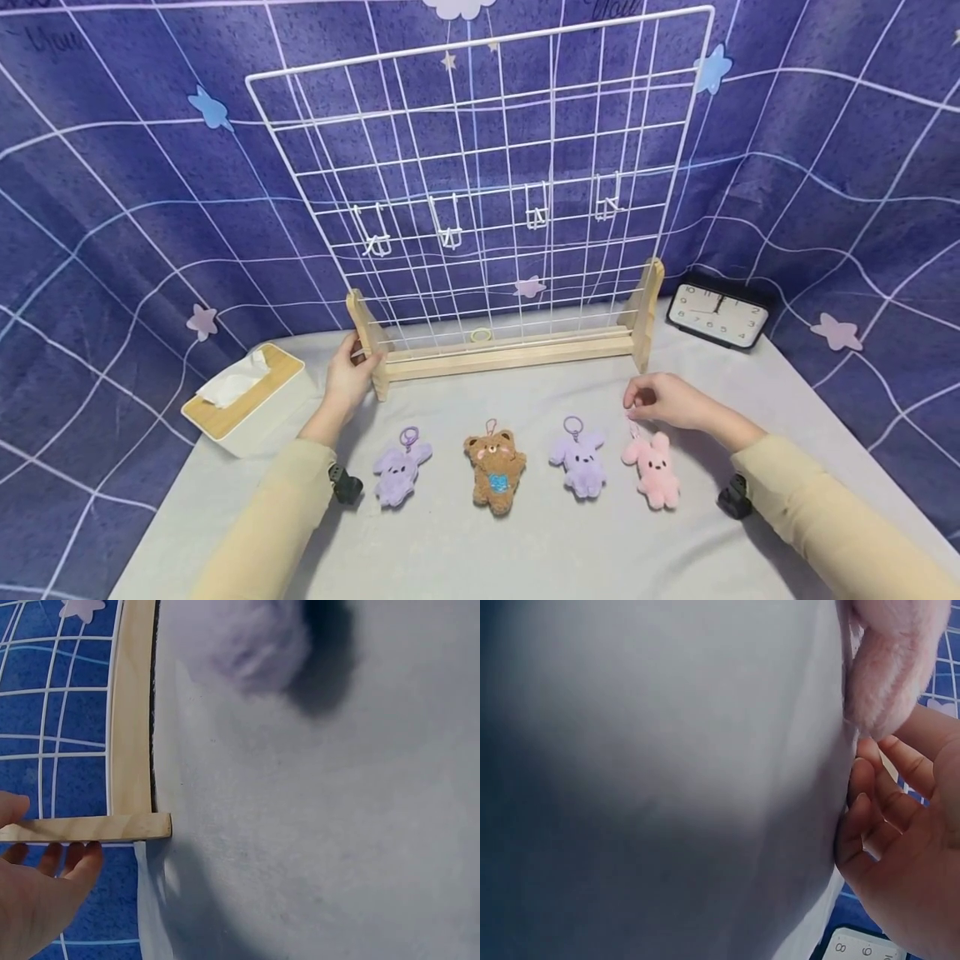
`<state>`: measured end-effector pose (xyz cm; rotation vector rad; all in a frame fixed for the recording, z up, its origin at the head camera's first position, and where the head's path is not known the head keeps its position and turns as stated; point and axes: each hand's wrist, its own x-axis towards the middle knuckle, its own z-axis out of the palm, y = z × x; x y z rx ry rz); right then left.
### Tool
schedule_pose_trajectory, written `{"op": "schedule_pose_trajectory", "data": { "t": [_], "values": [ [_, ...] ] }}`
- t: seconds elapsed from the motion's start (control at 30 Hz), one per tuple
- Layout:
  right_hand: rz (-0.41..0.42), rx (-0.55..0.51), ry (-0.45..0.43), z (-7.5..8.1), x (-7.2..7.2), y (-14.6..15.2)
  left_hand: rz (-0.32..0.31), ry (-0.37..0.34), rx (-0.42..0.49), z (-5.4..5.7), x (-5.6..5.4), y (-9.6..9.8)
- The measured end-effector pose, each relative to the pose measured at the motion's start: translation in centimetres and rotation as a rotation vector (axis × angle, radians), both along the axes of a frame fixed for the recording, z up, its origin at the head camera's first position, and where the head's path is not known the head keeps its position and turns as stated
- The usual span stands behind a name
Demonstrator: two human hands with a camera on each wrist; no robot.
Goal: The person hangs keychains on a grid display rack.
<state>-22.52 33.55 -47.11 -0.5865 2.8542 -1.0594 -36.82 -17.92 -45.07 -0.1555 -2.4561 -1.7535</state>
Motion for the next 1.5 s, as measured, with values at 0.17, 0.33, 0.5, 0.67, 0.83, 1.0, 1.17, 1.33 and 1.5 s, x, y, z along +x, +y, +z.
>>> {"op": "schedule_pose_trajectory", "data": {
  "t": [0.17, 0.33, 0.5, 0.67, 0.83, 1.0, 1.17, 1.33, 1.5],
  "values": [
    [-0.012, 0.013, -0.009, -0.2, -0.1, -0.1, 0.002, -0.002, 0.005, -0.2, -0.1, 0.0],
    [-0.021, 0.04, -0.012, -0.1, -0.2, -0.2, 0.004, 0.0, 0.008, -0.2, -0.2, 0.0],
    [-0.012, 0.069, -0.013, 0.1, -0.2, -0.3, 0.003, 0.006, -0.009, -0.2, -0.3, -0.1],
    [0.007, 0.067, -0.017, 0.1, -0.2, 0.0, 0.009, 0.004, -0.011, -0.1, -0.4, 0.1],
    [0.028, 0.036, -0.022, 0.4, 0.1, 0.4, 0.017, -0.004, -0.007, 0.0, -0.3, 0.2],
    [0.048, -0.057, -0.058, 0.9, 0.5, 0.5, 0.013, -0.01, -0.023, 0.1, -0.1, 0.1],
    [0.114, -0.263, -0.181, 0.7, 0.4, 0.5, 0.01, -0.017, -0.037, 0.2, 0.0, -0.1],
    [0.163, -0.375, -0.243, 0.3, 0.2, 0.8, -0.001, -0.015, -0.044, 0.2, 0.0, -0.1],
    [0.172, -0.425, -0.257, 0.3, 0.1, 1.0, -0.001, -0.008, -0.057, 0.2, 0.0, -0.1]
  ]
}}
